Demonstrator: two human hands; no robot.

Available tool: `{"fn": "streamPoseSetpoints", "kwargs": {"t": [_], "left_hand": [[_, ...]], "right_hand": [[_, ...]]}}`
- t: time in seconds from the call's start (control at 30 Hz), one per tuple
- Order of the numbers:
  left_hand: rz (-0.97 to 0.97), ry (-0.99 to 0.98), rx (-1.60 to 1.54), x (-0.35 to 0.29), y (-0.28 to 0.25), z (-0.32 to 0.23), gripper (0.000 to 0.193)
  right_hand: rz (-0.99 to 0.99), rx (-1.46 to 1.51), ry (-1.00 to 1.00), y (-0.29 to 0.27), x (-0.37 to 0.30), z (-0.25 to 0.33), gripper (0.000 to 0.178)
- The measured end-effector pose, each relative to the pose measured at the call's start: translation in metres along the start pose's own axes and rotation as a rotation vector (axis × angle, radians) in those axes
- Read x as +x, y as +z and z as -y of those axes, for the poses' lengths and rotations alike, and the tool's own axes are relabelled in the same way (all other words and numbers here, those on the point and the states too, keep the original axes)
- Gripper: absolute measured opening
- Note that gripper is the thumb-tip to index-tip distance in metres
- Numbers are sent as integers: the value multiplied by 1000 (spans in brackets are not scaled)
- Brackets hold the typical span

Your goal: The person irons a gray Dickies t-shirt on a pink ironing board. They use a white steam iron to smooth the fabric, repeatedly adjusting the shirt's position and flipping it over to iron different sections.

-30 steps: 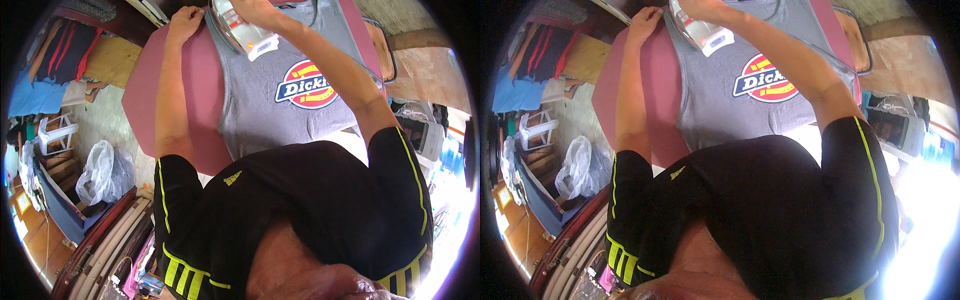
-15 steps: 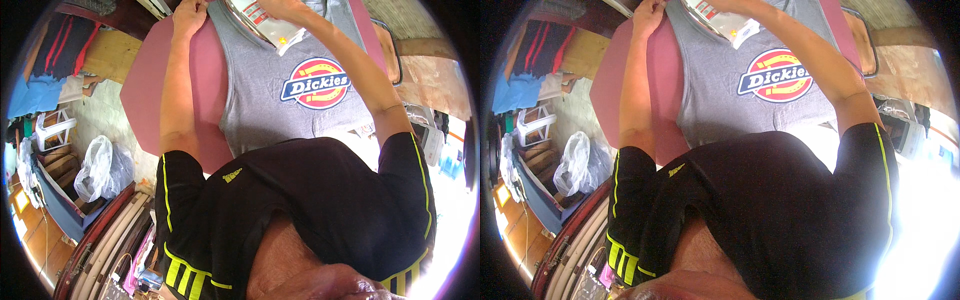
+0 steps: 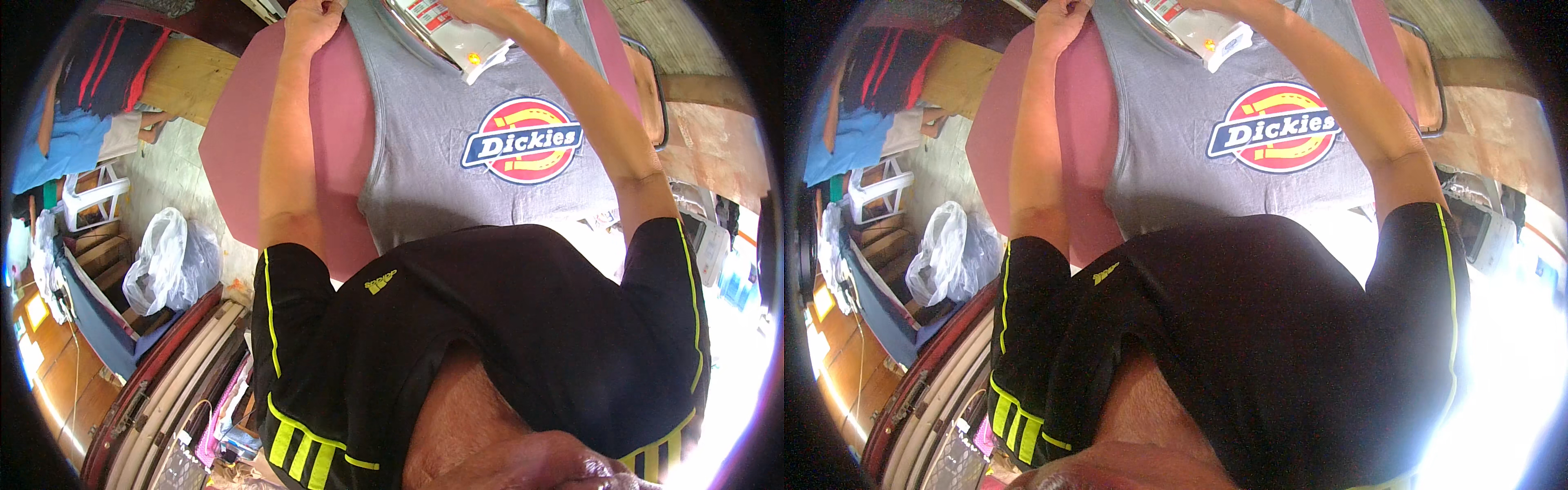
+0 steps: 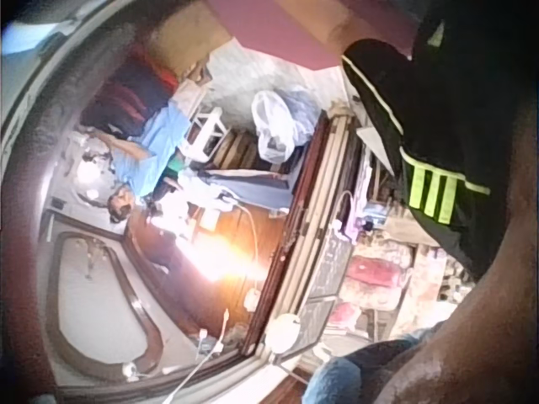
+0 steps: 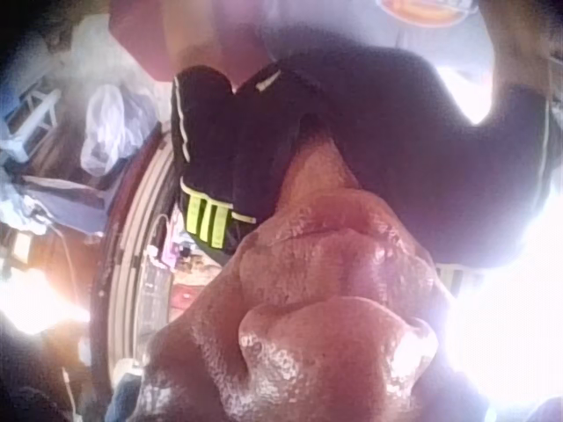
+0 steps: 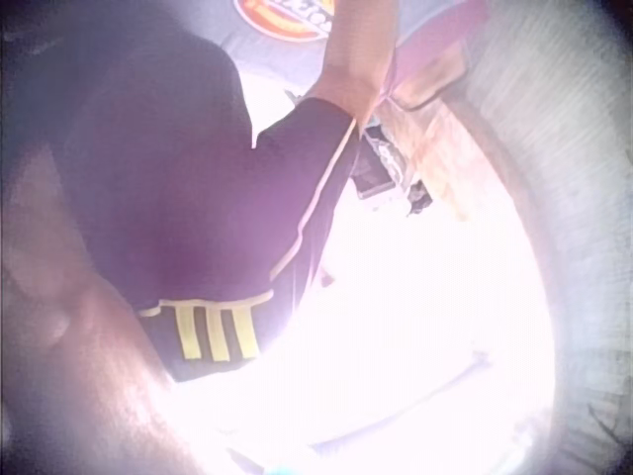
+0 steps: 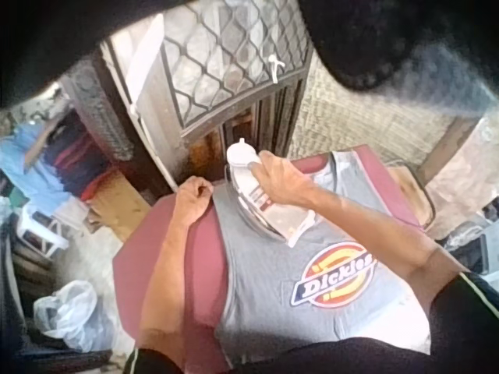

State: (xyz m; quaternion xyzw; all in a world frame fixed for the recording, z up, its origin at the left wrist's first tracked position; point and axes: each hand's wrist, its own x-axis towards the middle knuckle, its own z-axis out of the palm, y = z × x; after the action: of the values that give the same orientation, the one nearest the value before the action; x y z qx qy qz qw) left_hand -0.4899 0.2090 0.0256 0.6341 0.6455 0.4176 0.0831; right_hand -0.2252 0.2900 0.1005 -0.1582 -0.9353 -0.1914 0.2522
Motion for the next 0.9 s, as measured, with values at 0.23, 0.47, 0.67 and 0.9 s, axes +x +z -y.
{"fn": "streamPoseSetpoints", "kwargs": {"t": [0.23,0.47,0.67,0.9], "left_hand": [[11,0,3,0,-3,0,9],[73,-14,1,5,-8,-6,10],[98,10,34,5,-12,0,11],[207,-177,-13,9,-12,-4,14]], "right_hand": [[-76,-422,-185,-13,-2,3,16],[265,496,120,-53,-10,-7,22],[372,687,180,-82,-25,-16,32],[417,814,140,-92,-30,-28,31]]}}
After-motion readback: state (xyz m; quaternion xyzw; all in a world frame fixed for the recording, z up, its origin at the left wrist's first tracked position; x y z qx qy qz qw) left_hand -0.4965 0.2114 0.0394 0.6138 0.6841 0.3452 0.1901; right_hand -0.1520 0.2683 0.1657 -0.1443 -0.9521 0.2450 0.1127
